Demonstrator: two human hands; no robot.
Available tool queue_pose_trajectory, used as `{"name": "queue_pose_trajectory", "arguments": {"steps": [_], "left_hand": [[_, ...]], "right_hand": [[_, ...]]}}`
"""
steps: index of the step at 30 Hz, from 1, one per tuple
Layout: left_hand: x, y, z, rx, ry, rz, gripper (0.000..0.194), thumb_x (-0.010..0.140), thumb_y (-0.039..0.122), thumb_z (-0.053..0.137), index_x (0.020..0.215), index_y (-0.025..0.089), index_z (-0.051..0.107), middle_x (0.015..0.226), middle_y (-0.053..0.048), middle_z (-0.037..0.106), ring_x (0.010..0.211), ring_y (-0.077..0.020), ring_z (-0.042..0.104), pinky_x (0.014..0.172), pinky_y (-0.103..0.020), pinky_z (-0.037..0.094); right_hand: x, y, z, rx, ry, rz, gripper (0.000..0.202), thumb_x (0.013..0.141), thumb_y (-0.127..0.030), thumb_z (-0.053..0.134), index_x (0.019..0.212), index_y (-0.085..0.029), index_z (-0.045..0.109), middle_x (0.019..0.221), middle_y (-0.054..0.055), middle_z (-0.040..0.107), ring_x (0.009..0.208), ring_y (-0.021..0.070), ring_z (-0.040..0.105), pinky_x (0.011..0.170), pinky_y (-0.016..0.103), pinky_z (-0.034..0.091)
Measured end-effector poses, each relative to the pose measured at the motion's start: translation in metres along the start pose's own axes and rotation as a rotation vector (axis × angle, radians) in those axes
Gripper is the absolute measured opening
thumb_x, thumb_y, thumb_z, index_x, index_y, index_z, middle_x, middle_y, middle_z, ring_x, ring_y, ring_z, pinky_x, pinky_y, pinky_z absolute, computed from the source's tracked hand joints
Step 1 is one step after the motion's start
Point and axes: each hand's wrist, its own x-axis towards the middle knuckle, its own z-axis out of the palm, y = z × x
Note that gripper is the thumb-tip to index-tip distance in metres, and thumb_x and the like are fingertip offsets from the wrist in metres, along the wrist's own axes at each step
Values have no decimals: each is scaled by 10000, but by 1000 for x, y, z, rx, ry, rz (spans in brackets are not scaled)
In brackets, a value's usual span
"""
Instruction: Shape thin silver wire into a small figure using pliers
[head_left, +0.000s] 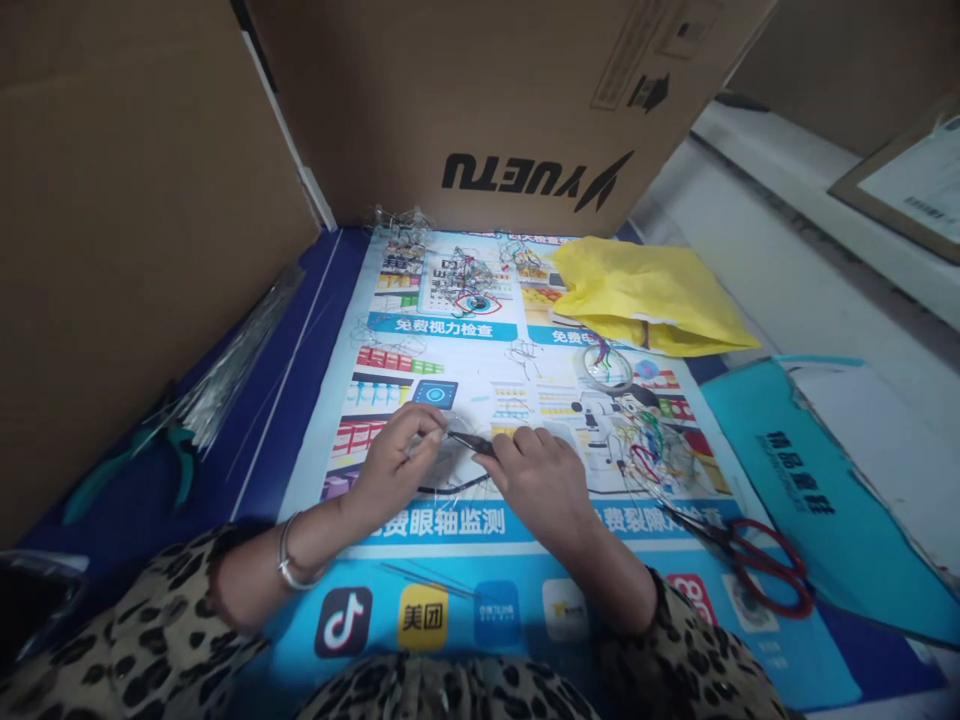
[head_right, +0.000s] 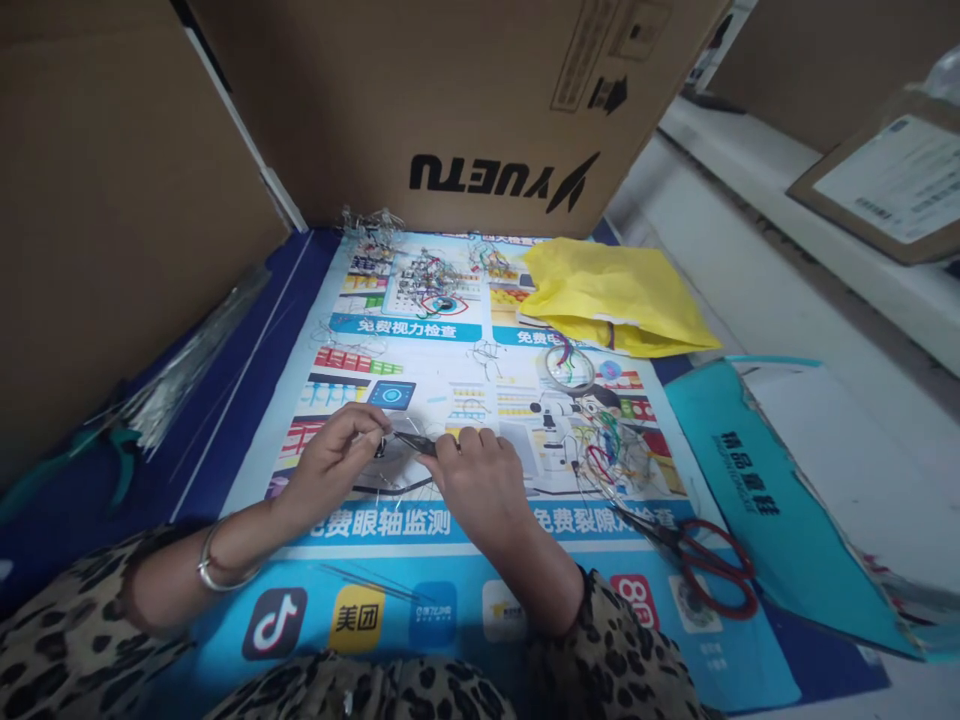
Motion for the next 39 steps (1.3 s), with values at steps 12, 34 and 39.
{"name": "queue_pose_trajectory", "arguments": {"steps": [12, 34, 39], "left_hand": [[2, -6, -4, -79, -9, -27, 100, 871, 213, 454, 838, 188, 545, 910, -51, 562, 877, -166, 538, 797, -323, 420], [1, -3, -2, 89, -34, 116, 88, 867, 157, 473, 827, 178, 548, 876, -34, 576, 847, -139, 551, 752, -290, 441], [0, -6, -1, 126, -34, 155, 89, 874, 137, 456, 864, 182, 531, 907, -38, 563, 875, -146, 540, 764, -299, 434]], "right_hand": [[-9, 14, -11, 36, -3, 51, 248, 866, -421, 520, 895, -193, 616, 756, 47, 583, 758, 199, 476, 671, 311, 272], [-1, 1, -5, 12, 55, 22, 255, 859, -421, 528, 762, -192, 584, 688, 44, 549, 696, 184, 450, 615, 306, 236], [-1, 1, -1, 23, 44, 16, 281, 868, -430, 508, 720, -197, 559, 670, 38, 538, 682, 179, 444, 601, 305, 222]]}}
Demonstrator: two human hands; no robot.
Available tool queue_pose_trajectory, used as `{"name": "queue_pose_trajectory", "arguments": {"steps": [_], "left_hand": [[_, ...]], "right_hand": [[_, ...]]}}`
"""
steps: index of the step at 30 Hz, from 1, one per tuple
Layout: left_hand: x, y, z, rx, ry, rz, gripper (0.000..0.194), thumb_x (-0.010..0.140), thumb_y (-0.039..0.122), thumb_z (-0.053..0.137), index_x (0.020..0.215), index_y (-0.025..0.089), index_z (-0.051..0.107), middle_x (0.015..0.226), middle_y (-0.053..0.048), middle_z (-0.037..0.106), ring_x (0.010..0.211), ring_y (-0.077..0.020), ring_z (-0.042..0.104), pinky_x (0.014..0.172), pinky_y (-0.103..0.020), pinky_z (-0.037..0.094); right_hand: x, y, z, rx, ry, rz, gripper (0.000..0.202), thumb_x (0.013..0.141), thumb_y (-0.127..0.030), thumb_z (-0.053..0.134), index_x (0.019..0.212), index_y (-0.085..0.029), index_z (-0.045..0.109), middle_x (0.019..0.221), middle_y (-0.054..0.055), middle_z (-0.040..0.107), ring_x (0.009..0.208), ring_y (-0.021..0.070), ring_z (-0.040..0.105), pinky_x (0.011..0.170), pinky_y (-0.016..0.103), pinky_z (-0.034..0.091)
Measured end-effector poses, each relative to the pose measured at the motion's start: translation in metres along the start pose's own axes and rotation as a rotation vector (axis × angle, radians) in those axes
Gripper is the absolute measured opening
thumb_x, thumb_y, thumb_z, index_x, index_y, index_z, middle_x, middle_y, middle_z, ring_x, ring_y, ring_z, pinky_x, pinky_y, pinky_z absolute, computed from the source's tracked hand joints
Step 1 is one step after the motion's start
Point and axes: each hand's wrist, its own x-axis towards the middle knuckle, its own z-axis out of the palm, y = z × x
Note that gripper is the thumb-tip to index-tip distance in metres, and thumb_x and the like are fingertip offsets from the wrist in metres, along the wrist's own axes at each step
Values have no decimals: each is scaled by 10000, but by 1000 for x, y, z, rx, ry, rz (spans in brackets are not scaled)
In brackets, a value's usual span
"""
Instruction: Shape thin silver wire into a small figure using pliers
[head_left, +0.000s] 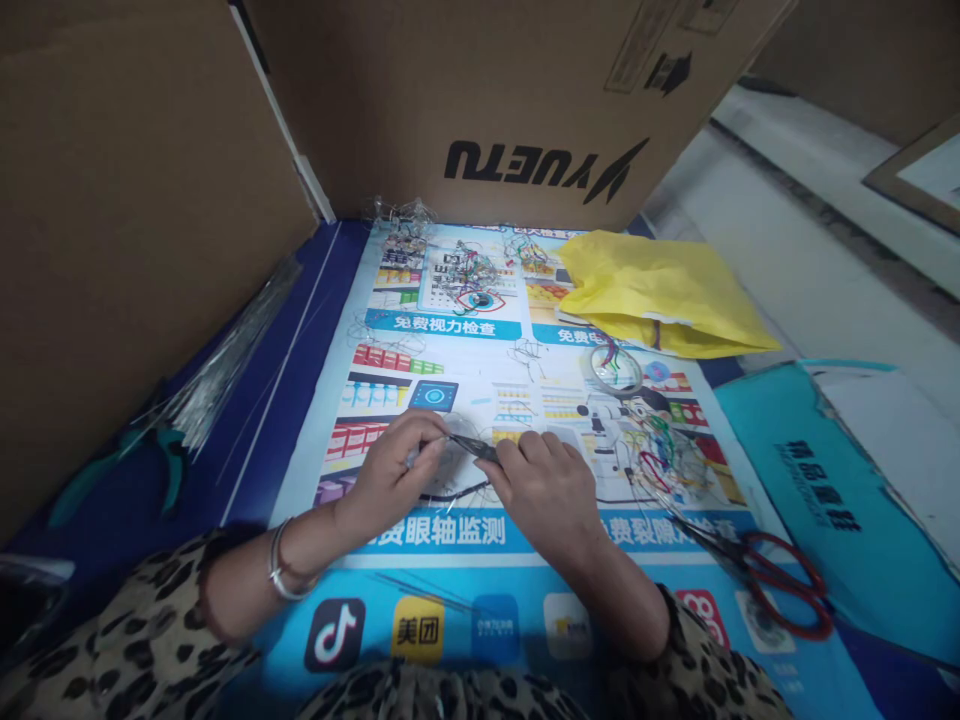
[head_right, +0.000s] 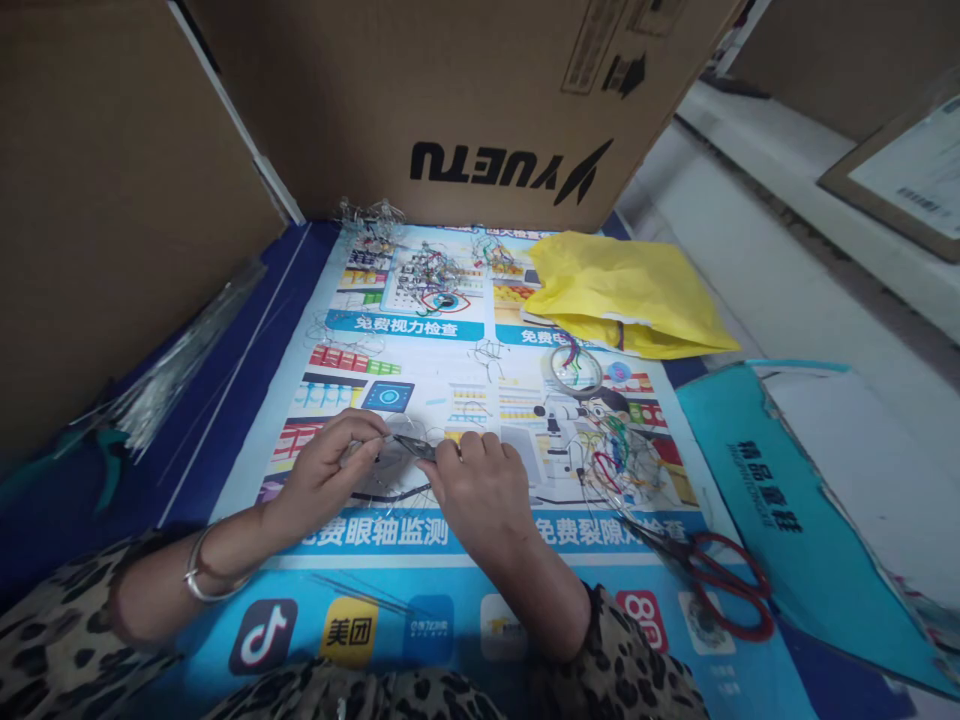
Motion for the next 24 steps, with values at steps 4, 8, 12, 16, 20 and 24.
{"name": "queue_pose_trajectory", "arguments": {"steps": [4, 8, 12, 16, 20, 24], "left_hand": [[0, 0, 1, 41, 15, 19, 95, 874, 123, 445, 856, 184, 516, 907, -38, 557, 885, -149, 535, 769, -299, 432], [0, 1, 2, 84, 14, 33, 97, 875, 121, 442, 864, 189, 509, 906, -39, 559, 885, -154, 534, 769, -300, 439], [-1, 0, 2, 106, 20, 65, 99, 872, 111, 444, 866, 188, 506, 897, -38, 557, 880, -152, 532, 767, -296, 440], [-2, 2, 1, 124, 21, 89, 107, 866, 99, 442, 860, 184, 507, 886, -34, 558, 872, -147, 533, 762, -281, 442], [-1, 3, 1, 127, 15, 70, 106, 865, 118, 442, 851, 186, 522, 875, -31, 570, 867, -153, 543, 754, -282, 453], [-1, 1, 1, 112, 11, 16, 98, 872, 157, 444, 872, 192, 535, 906, -37, 579, 887, -161, 549, 765, -291, 457]], "right_hand": [[-1, 1, 5, 6, 4, -5, 289, 880, -438, 485, 728, -202, 555, 667, 32, 537, 675, 176, 450, 586, 303, 212], [0, 1, 8, 13, -1, -10, 296, 885, -444, 475, 734, -200, 551, 671, 30, 540, 659, 171, 450, 569, 297, 198], [-1, 0, 10, 28, -23, -11, 298, 889, -447, 464, 741, -201, 545, 685, 30, 546, 668, 172, 457, 562, 291, 193], [-2, 0, 9, 31, -26, -7, 298, 888, -454, 463, 743, -205, 541, 695, 29, 544, 684, 178, 460, 569, 292, 204], [-2, -1, 5, 14, -29, 7, 299, 882, -462, 470, 749, -204, 542, 703, 30, 544, 693, 182, 452, 589, 289, 220], [-3, -1, -2, 15, -59, 17, 294, 870, -466, 491, 779, -195, 563, 726, 40, 555, 721, 186, 455, 623, 290, 244]]}}
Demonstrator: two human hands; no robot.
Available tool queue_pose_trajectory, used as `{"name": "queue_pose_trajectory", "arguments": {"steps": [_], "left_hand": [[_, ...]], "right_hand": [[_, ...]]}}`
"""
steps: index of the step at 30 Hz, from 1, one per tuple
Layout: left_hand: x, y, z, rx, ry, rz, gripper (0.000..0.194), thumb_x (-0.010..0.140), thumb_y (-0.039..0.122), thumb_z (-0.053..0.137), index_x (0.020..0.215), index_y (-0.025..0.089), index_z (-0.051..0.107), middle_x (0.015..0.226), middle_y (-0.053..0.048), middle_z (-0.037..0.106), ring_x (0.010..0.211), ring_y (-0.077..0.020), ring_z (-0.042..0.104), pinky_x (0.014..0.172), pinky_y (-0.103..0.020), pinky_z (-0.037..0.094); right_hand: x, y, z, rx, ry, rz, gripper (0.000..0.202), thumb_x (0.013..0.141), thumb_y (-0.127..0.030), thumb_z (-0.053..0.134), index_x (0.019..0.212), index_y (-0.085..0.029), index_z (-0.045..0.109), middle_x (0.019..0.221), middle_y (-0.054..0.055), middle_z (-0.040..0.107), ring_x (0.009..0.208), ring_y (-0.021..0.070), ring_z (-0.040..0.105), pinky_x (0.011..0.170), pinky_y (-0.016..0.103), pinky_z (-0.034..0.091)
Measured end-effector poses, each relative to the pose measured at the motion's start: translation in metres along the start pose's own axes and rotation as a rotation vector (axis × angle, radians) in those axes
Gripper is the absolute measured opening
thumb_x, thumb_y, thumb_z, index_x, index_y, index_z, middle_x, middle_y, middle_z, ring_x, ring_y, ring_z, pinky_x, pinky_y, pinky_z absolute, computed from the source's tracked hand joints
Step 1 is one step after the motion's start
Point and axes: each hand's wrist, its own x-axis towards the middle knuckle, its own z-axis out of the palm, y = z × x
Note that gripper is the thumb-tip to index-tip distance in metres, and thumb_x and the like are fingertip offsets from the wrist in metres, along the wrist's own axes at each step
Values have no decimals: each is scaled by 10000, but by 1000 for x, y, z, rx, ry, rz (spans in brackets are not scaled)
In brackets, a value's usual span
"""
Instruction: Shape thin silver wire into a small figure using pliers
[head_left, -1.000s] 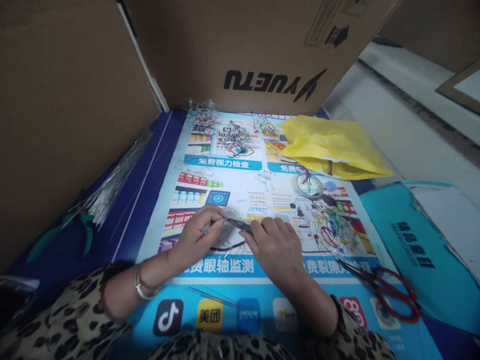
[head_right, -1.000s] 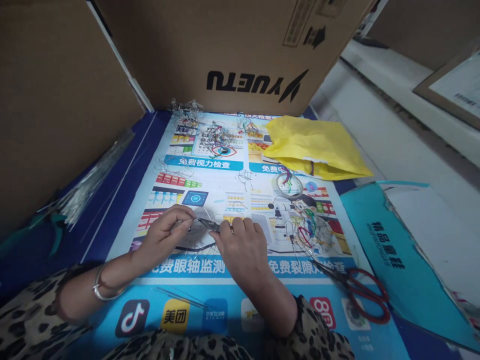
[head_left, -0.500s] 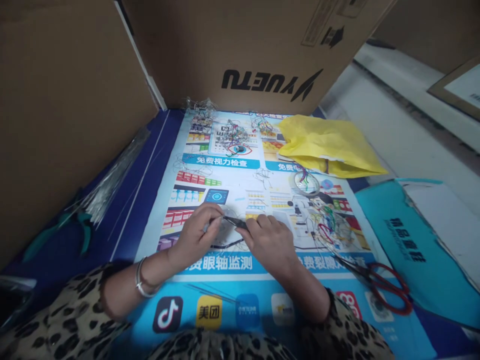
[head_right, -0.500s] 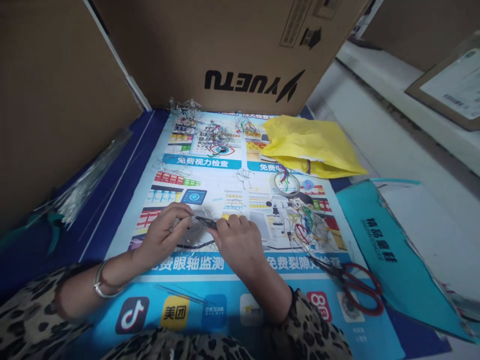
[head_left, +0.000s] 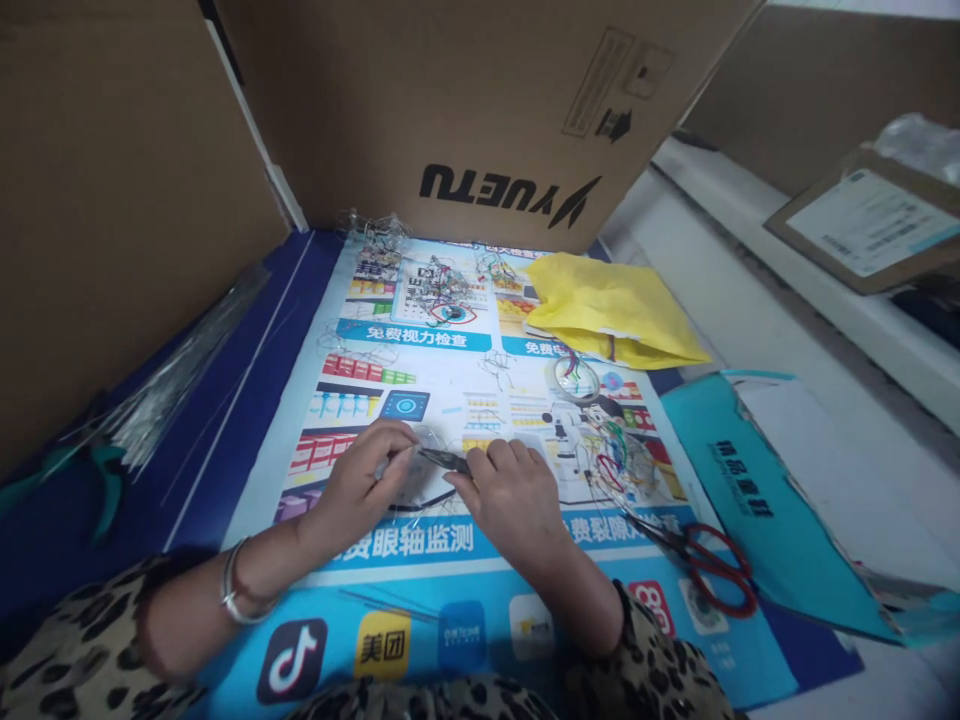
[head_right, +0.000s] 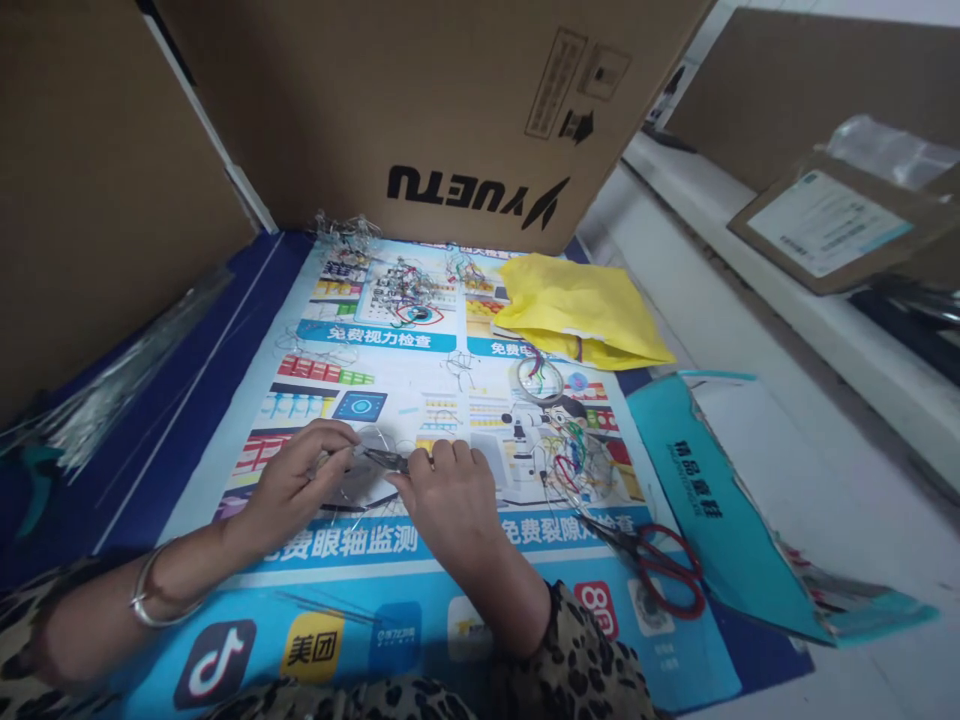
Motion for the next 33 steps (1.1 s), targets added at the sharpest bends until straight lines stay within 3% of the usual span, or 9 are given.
{"name": "queue_pose_trajectory", "arguments": {"steps": [4, 7, 14, 21, 33], "left_hand": [[0, -3, -1, -24, 1, -55, 94, 873, 179, 447, 845, 194, 535, 911, -35, 580, 891, -159, 551, 772, -291, 455], [0, -4, -2, -32, 14, -100, 99, 868, 196, 458, 806, 194, 535, 894, -30, 583, 870, -157, 557, 763, -287, 457], [1, -8, -2, -8, 27, -100, 69, 858, 200, 483, 826, 205, 544, 896, -14, 579, 881, -156, 561, 777, -274, 449], [0, -9, -3, -16, 9, -110, 64, 862, 205, 485, 832, 205, 541, 904, -10, 573, 876, -151, 557, 773, -267, 443], [1, -7, 0, 20, 0, -113, 117, 866, 242, 457, 811, 200, 551, 898, -31, 591, 875, -168, 562, 771, -287, 454]], "right_hand": [[-2, 11, -11, 70, -20, -4, 272, 866, -445, 507, 818, -192, 595, 756, 47, 573, 752, 187, 477, 658, 299, 272], [-4, 32, -20, 95, -17, 43, 280, 889, -425, 475, 830, -192, 618, 741, 44, 575, 766, 178, 492, 673, 288, 291], [-8, 80, -26, -140, -83, 233, 316, 877, -446, 480, 786, -188, 638, 727, 45, 598, 705, 170, 501, 611, 285, 256], [-16, 84, -38, -70, -277, 53, 277, 864, -415, 519, 768, -183, 635, 741, 47, 607, 756, 171, 521, 652, 279, 281], [-6, 74, -8, -156, -59, 216, 297, 893, -429, 453, 830, -197, 627, 766, 52, 589, 786, 189, 488, 687, 300, 260]]}}
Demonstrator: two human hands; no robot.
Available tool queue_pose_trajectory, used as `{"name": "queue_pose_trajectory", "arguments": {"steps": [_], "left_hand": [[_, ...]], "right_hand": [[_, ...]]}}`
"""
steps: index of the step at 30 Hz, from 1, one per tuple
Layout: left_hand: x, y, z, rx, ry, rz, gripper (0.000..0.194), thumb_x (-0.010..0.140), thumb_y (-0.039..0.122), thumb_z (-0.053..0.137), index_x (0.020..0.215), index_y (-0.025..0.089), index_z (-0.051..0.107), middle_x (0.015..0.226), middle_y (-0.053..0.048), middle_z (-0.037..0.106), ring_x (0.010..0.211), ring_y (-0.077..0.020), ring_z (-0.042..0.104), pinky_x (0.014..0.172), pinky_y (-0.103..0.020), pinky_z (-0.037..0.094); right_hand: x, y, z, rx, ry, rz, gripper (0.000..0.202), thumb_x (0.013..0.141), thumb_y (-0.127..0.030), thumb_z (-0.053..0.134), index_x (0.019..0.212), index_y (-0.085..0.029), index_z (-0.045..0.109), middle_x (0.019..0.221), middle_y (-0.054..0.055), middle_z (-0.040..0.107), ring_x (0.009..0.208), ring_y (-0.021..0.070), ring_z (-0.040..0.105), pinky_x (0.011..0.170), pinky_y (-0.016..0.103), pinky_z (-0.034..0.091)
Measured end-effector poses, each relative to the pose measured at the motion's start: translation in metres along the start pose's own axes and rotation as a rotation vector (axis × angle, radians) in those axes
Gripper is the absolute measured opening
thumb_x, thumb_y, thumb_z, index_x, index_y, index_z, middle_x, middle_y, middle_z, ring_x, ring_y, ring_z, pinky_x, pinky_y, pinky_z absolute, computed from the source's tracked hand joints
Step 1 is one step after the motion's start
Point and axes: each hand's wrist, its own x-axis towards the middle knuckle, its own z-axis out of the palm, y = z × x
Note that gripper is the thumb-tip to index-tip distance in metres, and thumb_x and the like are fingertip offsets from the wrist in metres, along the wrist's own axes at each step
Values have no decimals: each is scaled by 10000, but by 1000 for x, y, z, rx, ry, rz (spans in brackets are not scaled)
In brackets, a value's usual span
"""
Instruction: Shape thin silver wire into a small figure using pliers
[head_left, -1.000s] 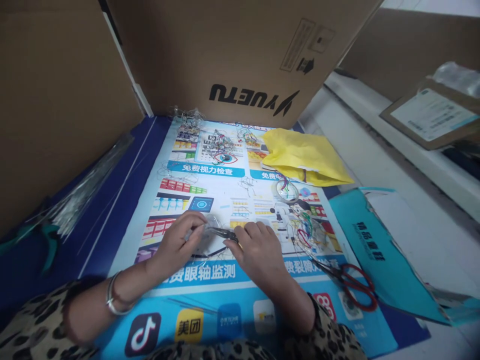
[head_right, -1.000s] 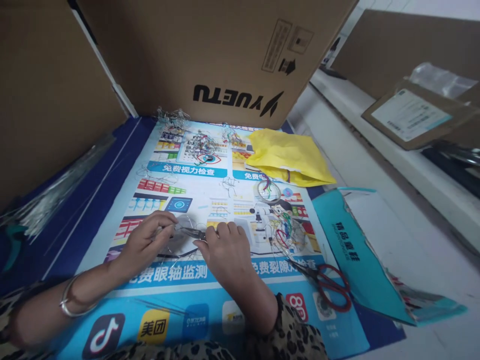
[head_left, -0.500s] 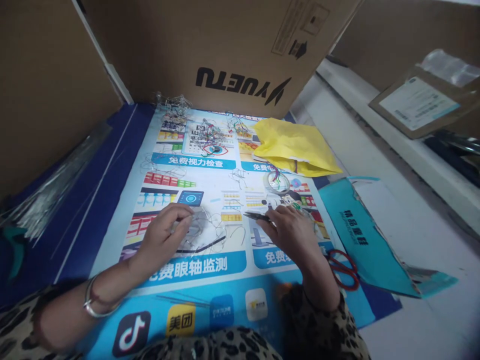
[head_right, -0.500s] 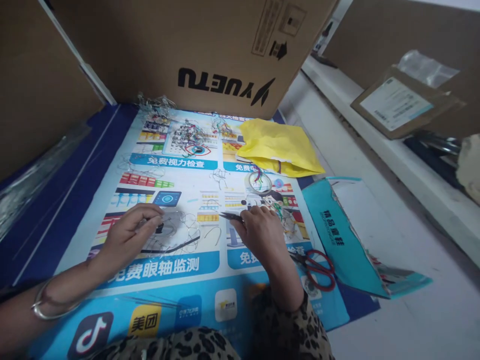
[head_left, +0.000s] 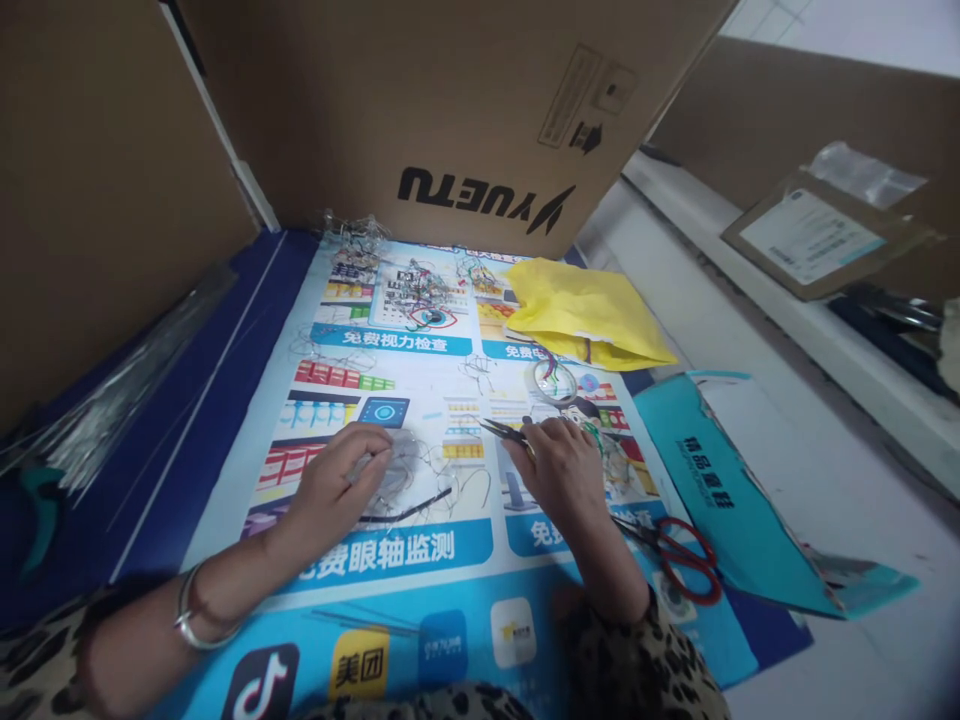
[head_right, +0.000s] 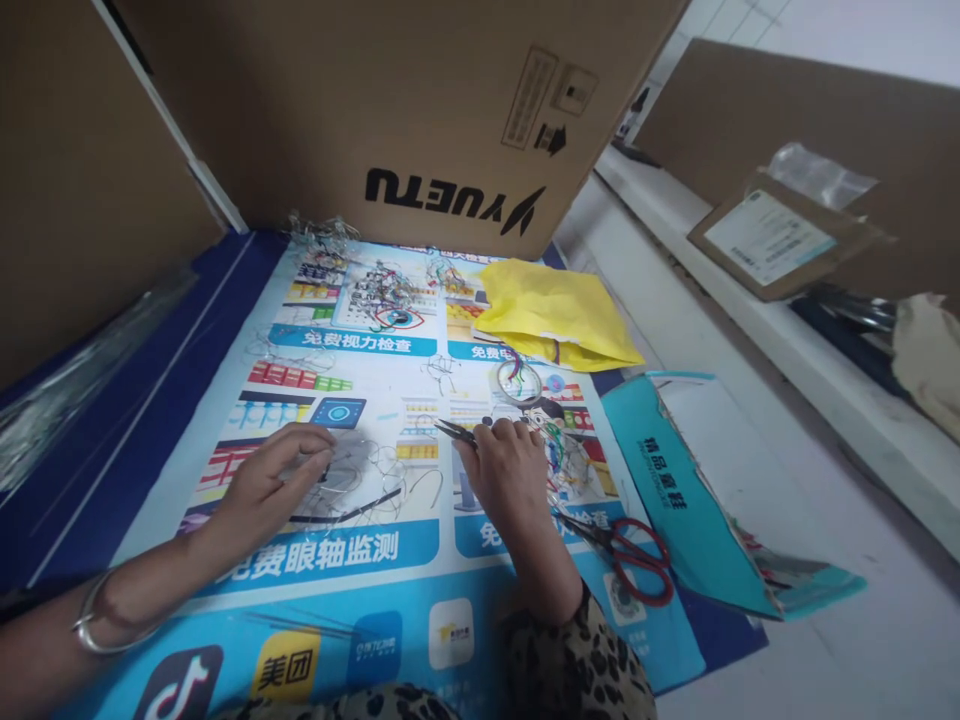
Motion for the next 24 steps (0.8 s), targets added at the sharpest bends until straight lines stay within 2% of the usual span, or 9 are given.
{"name": "queue_pose_trajectory", "arguments": {"steps": [6, 17, 24], "left_hand": [[0, -1, 1, 23, -23, 5, 127, 872, 246, 449, 831, 202, 561, 915, -34, 594, 886, -170, 563, 768, -286, 453], [1, -1, 1, 34, -33, 54, 125, 878, 238, 445, 862, 202, 563, 881, -29, 610, 847, -168, 564, 747, -293, 446], [1, -2, 3, 27, -29, 36, 98, 877, 245, 468, 843, 207, 551, 805, -14, 603, 800, -165, 561, 737, -314, 439]], "right_hand": [[1, -1, 7, -48, -21, -3, 278, 881, -420, 480, 776, -198, 609, 754, 54, 583, 767, 197, 482, 679, 309, 256], [1, -3, 9, -75, -12, -22, 242, 840, -423, 562, 747, -205, 614, 714, 38, 596, 696, 180, 487, 631, 300, 247], [0, -2, 9, -6, 52, -31, 281, 866, -453, 506, 827, -207, 635, 721, 30, 592, 697, 179, 498, 631, 287, 266]]}}
